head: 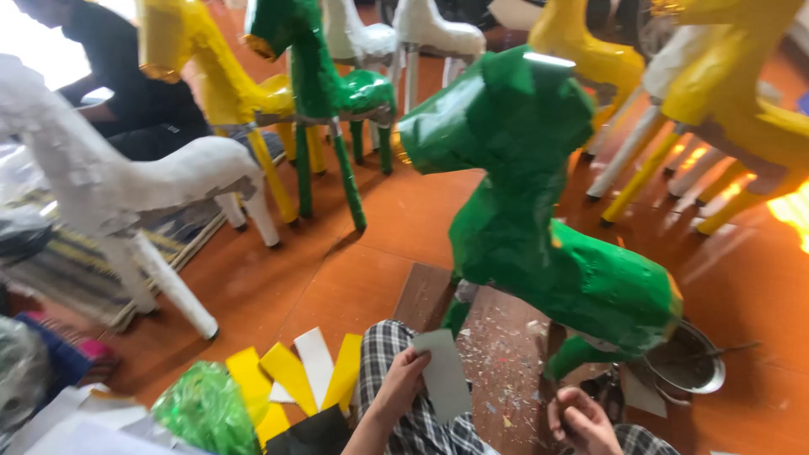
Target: Decorating a green animal figure by cutting and applying paper strips and gold foil.
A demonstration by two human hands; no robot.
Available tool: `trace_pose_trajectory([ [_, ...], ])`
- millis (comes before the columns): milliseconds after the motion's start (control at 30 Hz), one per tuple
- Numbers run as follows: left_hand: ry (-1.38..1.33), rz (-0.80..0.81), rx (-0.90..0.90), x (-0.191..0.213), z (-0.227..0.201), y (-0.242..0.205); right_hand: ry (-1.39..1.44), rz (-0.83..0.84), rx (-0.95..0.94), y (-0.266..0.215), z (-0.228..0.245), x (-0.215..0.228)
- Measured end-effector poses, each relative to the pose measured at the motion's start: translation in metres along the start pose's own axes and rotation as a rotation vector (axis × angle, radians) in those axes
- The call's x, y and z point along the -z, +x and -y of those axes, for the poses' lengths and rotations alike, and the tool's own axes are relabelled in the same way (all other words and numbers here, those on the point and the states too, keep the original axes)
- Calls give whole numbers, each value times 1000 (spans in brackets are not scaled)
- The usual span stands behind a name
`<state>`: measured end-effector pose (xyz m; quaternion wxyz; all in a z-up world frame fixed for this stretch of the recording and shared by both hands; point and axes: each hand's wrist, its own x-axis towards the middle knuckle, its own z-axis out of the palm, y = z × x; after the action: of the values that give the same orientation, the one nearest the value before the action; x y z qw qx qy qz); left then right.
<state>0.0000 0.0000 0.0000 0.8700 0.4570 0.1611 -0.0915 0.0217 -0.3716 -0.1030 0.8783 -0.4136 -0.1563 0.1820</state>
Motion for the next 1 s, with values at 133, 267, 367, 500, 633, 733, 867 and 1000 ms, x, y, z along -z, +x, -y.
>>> trace_pose_trajectory([
  [133, -88, -60, -39, 2, -15, -5, -107, -29, -175, 12, -28, -18],
  [267, -71, -39, -115, -7, -33, -16, -394, -344, -279, 21, -46, -36],
  [367, -36, -31, -178, -12, -39, -24, -478, -313, -280, 24, -43, -54],
  [500, -75, 47, -245, -5, -32, -19, -736, -236, -294, 31, -34, -72],
  [633, -105, 97, -280, -2, -26, -20, -664, -401, -282, 27, -44, -86],
  [733, -120, 62, -278, -5, -29, -22, -415, -462, -171, 24, -35, -117],
  [867, -91, 24, -245, -7, -32, -24, -584, -461, -105, 28, -14, -168],
  [1000, -100, 41, -261, -9, -32, -26, -757, -528, -175, 30, -9, -179],
])
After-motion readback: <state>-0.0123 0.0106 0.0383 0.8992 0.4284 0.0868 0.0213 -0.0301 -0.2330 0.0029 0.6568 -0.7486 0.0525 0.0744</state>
